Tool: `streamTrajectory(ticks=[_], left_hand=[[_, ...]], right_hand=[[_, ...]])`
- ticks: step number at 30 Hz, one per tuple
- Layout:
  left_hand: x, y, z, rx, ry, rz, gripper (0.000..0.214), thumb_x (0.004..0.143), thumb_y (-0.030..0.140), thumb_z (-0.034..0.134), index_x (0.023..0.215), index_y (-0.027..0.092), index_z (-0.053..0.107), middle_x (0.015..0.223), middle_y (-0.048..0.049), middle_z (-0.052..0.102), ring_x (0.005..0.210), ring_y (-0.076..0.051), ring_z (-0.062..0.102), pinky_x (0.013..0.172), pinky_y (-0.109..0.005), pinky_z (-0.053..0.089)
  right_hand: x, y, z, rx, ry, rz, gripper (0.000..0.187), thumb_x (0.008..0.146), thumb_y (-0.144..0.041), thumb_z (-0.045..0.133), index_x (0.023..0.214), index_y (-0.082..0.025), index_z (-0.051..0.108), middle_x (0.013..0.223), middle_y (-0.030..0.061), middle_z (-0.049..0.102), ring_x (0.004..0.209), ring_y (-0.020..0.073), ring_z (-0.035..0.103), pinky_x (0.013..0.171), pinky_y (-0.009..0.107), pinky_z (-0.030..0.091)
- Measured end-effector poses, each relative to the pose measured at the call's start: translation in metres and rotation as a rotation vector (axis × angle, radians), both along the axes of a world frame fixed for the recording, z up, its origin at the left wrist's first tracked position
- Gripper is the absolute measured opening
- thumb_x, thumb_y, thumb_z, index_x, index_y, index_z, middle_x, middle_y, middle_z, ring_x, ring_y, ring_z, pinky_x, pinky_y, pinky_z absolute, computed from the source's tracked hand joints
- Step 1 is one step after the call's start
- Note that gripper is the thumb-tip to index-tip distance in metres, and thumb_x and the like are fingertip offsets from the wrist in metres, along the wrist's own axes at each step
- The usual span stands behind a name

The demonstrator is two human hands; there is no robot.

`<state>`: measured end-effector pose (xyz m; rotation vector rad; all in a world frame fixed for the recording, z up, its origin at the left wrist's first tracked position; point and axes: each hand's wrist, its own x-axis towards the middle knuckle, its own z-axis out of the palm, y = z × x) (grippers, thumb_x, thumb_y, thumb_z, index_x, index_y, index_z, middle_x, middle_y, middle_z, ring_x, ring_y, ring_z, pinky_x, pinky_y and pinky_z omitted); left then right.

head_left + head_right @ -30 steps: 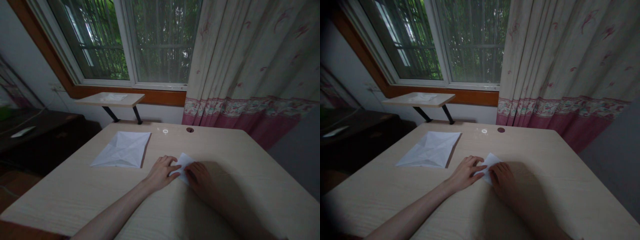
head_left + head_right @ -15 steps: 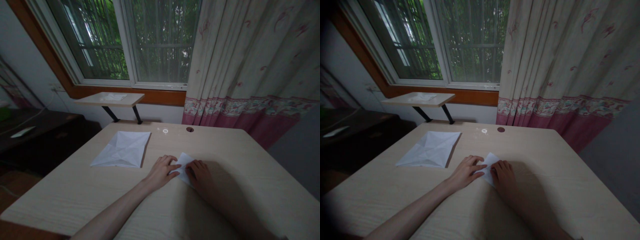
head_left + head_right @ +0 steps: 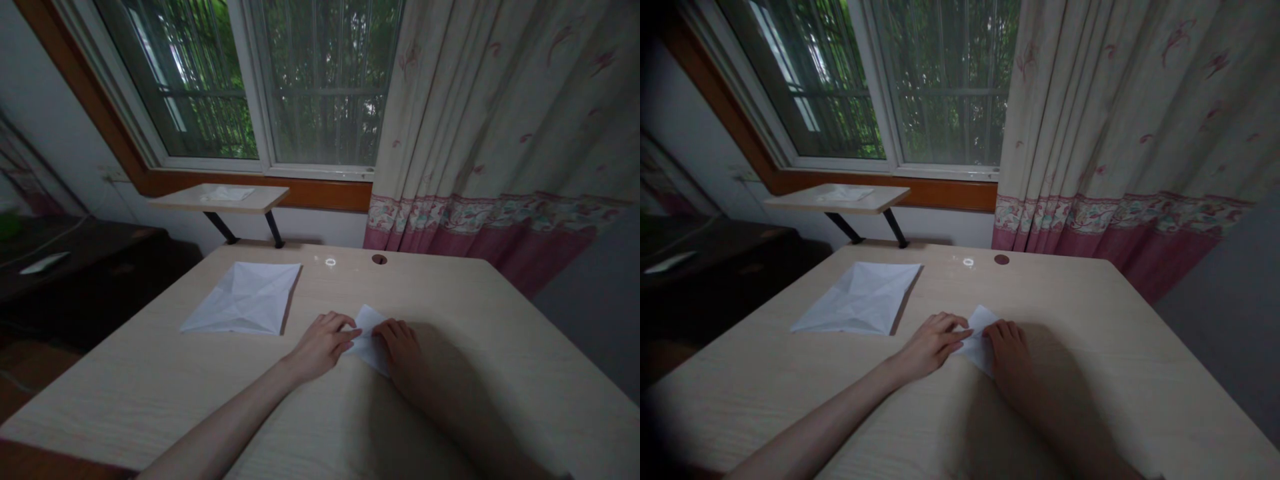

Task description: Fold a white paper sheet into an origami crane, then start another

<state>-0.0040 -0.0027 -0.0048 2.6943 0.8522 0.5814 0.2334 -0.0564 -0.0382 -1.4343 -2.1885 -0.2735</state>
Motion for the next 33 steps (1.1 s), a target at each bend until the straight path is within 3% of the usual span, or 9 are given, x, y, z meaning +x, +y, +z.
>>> streamTrajectory(ticks=[6, 13, 20, 28, 33], left_hand=[[-0.004, 0.006, -0.004, -0.004, -0.101, -0.062, 0.022, 0.099, 0.028, 0.063, 0.118, 0.024, 0.074, 0.115, -0.0056, 0.071, 0.105, -0.022, 0.063, 0.092, -0.038, 0.051], [-0.001, 0.006, -0.008, -0.004, -0.235, -0.094, 0.022, 0.101, 0.03, 0.058, 0.1, 0.022, 0.078, 0.106, -0.0045, 0.077, 0.098, -0.018, 0.069, 0.089, -0.032, 0.056], [0.0, 0.002, 0.0, 0.088, -0.175, -0.114, 0.019, 0.097, 0.033, 0.062, 0.093, 0.021, 0.077, 0.101, -0.0026, 0.079, 0.094, -0.018, 0.072, 0.087, -0.03, 0.058], [0.001, -0.003, -0.007, 0.27, -0.126, -0.075, 0.021, 0.099, 0.032, 0.057, 0.097, 0.02, 0.074, 0.101, -0.0029, 0.079, 0.093, -0.017, 0.073, 0.084, -0.028, 0.058], [0.001, -0.006, -0.016, 0.481, -0.085, -0.092, 0.023, 0.101, 0.027, 0.051, 0.096, 0.018, 0.072, 0.096, -0.0031, 0.078, 0.084, -0.016, 0.074, 0.079, -0.027, 0.06]], right_hand=[[-0.005, -0.001, 0.01, 0.043, 0.014, -0.005, 0.038, 0.083, 0.002, 0.041, 0.104, -0.023, 0.059, 0.096, 0.007, 0.069, 0.09, 0.0245, 0.065, 0.082, 0.04, 0.055], [-0.007, -0.008, 0.012, 0.131, -0.038, 0.178, 0.057, 0.075, 0.005, 0.037, 0.12, -0.019, 0.063, 0.113, 0.0078, 0.075, 0.104, 0.0214, 0.071, 0.093, 0.037, 0.059], [-0.01, -0.009, 0.018, 0.016, -0.049, 0.232, 0.066, 0.069, 0.002, 0.041, 0.125, -0.021, 0.069, 0.121, 0.0068, 0.075, 0.111, 0.0216, 0.07, 0.099, 0.036, 0.059], [-0.009, -0.007, 0.015, 0.032, -0.007, 0.246, 0.056, 0.076, -0.001, 0.041, 0.121, -0.017, 0.071, 0.122, 0.0091, 0.075, 0.113, 0.0203, 0.07, 0.101, 0.037, 0.058], [-0.007, -0.005, 0.012, 0.039, 0.013, 0.248, 0.055, 0.078, -0.002, 0.041, 0.122, -0.02, 0.07, 0.118, 0.0079, 0.076, 0.108, 0.0206, 0.072, 0.098, 0.039, 0.059]])
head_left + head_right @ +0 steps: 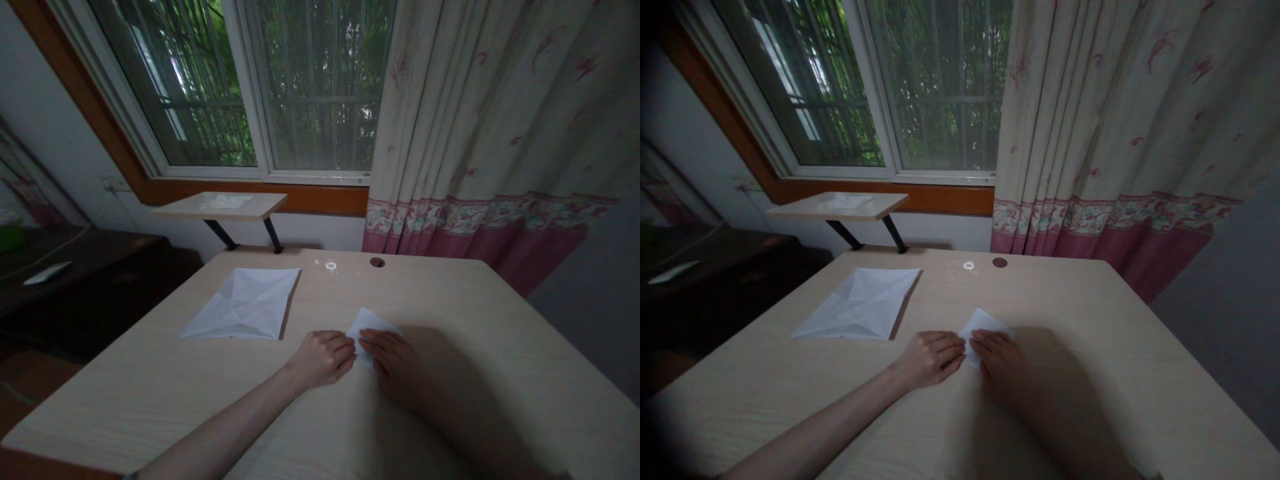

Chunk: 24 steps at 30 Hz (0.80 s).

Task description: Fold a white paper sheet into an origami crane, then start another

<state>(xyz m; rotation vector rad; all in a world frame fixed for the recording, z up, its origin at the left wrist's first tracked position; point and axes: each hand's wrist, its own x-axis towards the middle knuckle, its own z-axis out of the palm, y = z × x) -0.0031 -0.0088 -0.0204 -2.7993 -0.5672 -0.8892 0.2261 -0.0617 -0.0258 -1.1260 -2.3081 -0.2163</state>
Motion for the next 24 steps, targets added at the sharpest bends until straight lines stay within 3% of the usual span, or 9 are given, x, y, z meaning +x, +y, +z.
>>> streamTrajectory(ticks=[4, 13, 19, 24], left_hand=[[0.003, -0.001, 0.001, 0.078, 0.042, 0.01, 0.028, 0.102, 0.026, 0.045, 0.092, 0.017, 0.07, 0.091, -0.0051, 0.077, 0.08, -0.016, 0.073, 0.076, -0.026, 0.06], [0.006, 0.014, 0.017, -0.007, 0.161, -0.015, 0.018, 0.093, 0.02, 0.048, 0.084, 0.018, 0.063, 0.079, -0.0033, 0.071, 0.069, -0.015, 0.07, 0.067, -0.024, 0.057], [-0.004, 0.019, 0.01, -0.162, 0.05, -0.086, 0.024, 0.089, 0.013, 0.048, 0.106, 0.018, 0.064, 0.1, -0.0045, 0.076, 0.091, -0.016, 0.074, 0.082, -0.026, 0.06], [-0.004, 0.017, 0.004, -0.271, -0.077, -0.079, 0.029, 0.088, 0.01, 0.047, 0.109, 0.02, 0.064, 0.105, -0.0031, 0.078, 0.093, -0.015, 0.076, 0.084, -0.025, 0.06]], right_hand=[[0.0, 0.0, 0.002, 0.018, 0.044, 0.023, 0.055, 0.08, -0.003, 0.043, 0.123, -0.023, 0.07, 0.122, 0.0085, 0.075, 0.109, 0.0225, 0.072, 0.097, 0.041, 0.06], [-0.002, 0.002, 0.006, 0.012, 0.112, 0.031, 0.05, 0.083, -0.006, 0.045, 0.124, -0.022, 0.07, 0.12, 0.0087, 0.076, 0.107, 0.0241, 0.073, 0.094, 0.044, 0.061], [0.0, 0.004, -0.001, -0.017, 0.1, -0.028, 0.038, 0.089, -0.012, 0.053, 0.122, -0.021, 0.071, 0.12, 0.0094, 0.076, 0.109, 0.0224, 0.073, 0.097, 0.041, 0.059], [0.007, 0.006, -0.011, -0.064, 0.125, -0.052, 0.046, 0.084, -0.006, 0.047, 0.119, -0.023, 0.072, 0.12, 0.0067, 0.076, 0.108, 0.0217, 0.073, 0.096, 0.041, 0.06]])
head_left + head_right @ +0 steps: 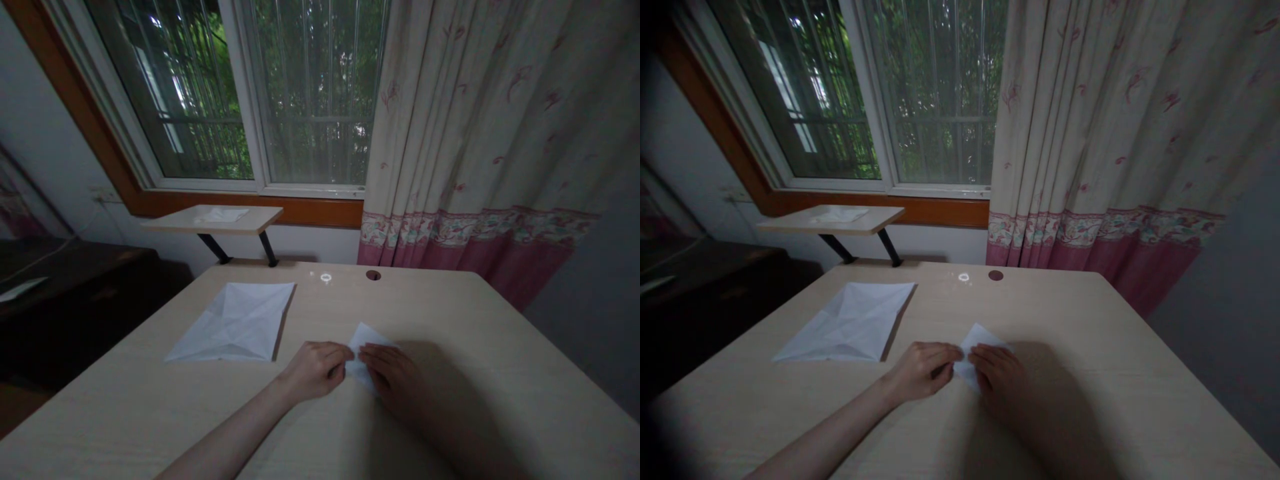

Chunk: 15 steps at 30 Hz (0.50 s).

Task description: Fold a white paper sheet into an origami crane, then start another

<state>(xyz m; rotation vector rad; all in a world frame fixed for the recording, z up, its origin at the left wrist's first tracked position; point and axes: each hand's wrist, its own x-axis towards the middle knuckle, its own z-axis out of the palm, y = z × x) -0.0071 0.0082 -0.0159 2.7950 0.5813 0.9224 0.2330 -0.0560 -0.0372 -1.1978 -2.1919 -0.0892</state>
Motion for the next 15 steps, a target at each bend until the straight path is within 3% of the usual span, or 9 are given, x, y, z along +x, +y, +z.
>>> streamTrajectory(ticks=[9, 15], left_hand=[[0.003, -0.005, 0.017, -0.047, 0.076, -0.059, 0.036, 0.085, 0.015, 0.053, 0.119, 0.019, 0.063, 0.116, -0.0072, 0.073, 0.106, -0.021, 0.069, 0.096, -0.035, 0.058], [0.001, -0.001, 0.008, 0.021, 0.051, -0.048, 0.024, 0.097, 0.014, 0.047, 0.109, 0.018, 0.067, 0.109, -0.0069, 0.073, 0.1, -0.019, 0.071, 0.087, -0.029, 0.059]], right_hand=[[0.005, 0.0, -0.001, -0.01, 0.088, -0.036, 0.044, 0.087, -0.007, 0.044, 0.116, -0.025, 0.072, 0.114, 0.0057, 0.078, 0.103, 0.0232, 0.074, 0.094, 0.043, 0.061], [0.002, 0.0, 0.003, 0.005, 0.114, -0.048, 0.038, 0.09, -0.009, 0.044, 0.112, -0.023, 0.073, 0.11, 0.0071, 0.079, 0.098, 0.0231, 0.075, 0.091, 0.042, 0.062]])
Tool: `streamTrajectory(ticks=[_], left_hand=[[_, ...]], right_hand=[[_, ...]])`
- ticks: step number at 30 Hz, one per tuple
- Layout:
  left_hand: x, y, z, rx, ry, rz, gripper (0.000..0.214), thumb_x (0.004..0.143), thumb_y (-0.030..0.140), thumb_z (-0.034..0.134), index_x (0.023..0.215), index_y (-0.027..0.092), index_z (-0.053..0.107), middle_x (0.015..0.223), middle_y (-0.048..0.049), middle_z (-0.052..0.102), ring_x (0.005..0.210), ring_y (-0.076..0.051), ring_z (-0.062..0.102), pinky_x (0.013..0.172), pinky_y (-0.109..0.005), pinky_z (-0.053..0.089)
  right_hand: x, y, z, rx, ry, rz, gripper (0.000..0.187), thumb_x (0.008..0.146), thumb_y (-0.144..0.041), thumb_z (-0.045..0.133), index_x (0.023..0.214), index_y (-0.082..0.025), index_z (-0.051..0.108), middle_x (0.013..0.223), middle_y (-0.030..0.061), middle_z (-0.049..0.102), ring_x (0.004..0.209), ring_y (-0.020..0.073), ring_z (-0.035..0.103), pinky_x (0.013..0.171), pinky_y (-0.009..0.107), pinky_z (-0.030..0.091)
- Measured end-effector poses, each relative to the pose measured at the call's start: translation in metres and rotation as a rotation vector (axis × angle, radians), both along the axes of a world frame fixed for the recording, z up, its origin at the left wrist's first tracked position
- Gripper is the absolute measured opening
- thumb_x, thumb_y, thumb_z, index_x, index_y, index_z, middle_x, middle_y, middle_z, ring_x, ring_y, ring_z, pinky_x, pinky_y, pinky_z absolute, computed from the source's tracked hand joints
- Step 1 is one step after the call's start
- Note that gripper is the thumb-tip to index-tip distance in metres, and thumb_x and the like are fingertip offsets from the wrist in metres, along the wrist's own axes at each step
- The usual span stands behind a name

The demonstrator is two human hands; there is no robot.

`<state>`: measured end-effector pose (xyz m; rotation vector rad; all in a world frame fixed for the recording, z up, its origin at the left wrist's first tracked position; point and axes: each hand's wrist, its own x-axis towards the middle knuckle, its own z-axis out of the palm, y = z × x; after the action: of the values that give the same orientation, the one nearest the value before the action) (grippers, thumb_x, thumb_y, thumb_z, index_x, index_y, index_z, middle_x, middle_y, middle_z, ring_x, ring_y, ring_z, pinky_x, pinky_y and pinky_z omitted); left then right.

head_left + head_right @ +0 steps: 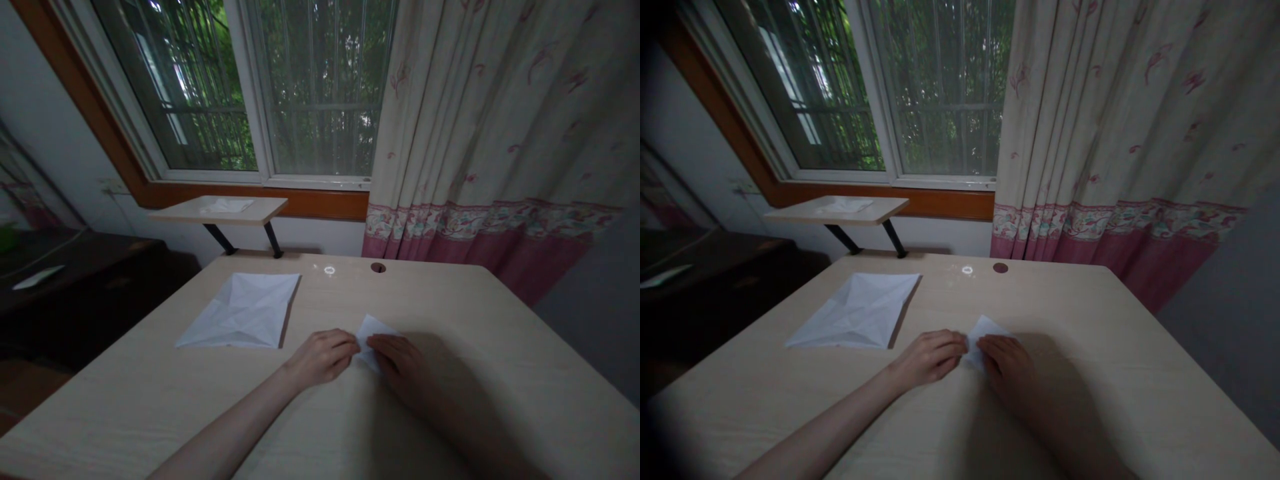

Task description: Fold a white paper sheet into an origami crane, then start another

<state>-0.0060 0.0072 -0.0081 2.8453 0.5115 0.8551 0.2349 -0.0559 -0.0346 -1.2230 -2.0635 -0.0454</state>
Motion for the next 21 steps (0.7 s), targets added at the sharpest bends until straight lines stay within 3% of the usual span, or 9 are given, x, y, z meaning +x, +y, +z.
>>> streamTrajectory(ticks=[10, 16, 21], left_hand=[[-0.001, 0.002, -0.002, -0.013, -0.042, -0.02, 0.025, 0.104, 0.017, 0.045, 0.113, 0.017, 0.068, 0.107, -0.0078, 0.073, 0.1, -0.018, 0.069, 0.089, -0.029, 0.059], [-0.001, 0.002, -0.002, 0.039, -0.115, -0.036, 0.024, 0.104, 0.016, 0.045, 0.115, 0.016, 0.067, 0.106, -0.0091, 0.073, 0.1, -0.018, 0.07, 0.087, -0.03, 0.061], [0.0, 0.0, 0.0, -0.052, -0.265, -0.019, 0.023, 0.102, 0.013, 0.049, 0.114, 0.016, 0.068, 0.106, -0.0097, 0.075, 0.099, -0.018, 0.071, 0.087, -0.029, 0.061]], right_hand=[[-0.004, -0.001, 0.012, 0.031, 0.034, 0.017, 0.031, 0.094, -0.012, 0.049, 0.112, -0.023, 0.072, 0.108, 0.0063, 0.078, 0.1, 0.0232, 0.074, 0.093, 0.041, 0.06], [-0.003, -0.003, 0.014, 0.061, 0.098, 0.019, 0.033, 0.099, -0.021, 0.05, 0.128, -0.028, 0.064, 0.118, 0.0047, 0.075, 0.108, 0.0224, 0.069, 0.097, 0.044, 0.057], [0.0, -0.009, 0.021, 0.154, 0.115, -0.008, 0.037, 0.101, -0.021, 0.046, 0.135, -0.029, 0.058, 0.123, 0.0044, 0.072, 0.113, 0.024, 0.065, 0.102, 0.048, 0.05]])
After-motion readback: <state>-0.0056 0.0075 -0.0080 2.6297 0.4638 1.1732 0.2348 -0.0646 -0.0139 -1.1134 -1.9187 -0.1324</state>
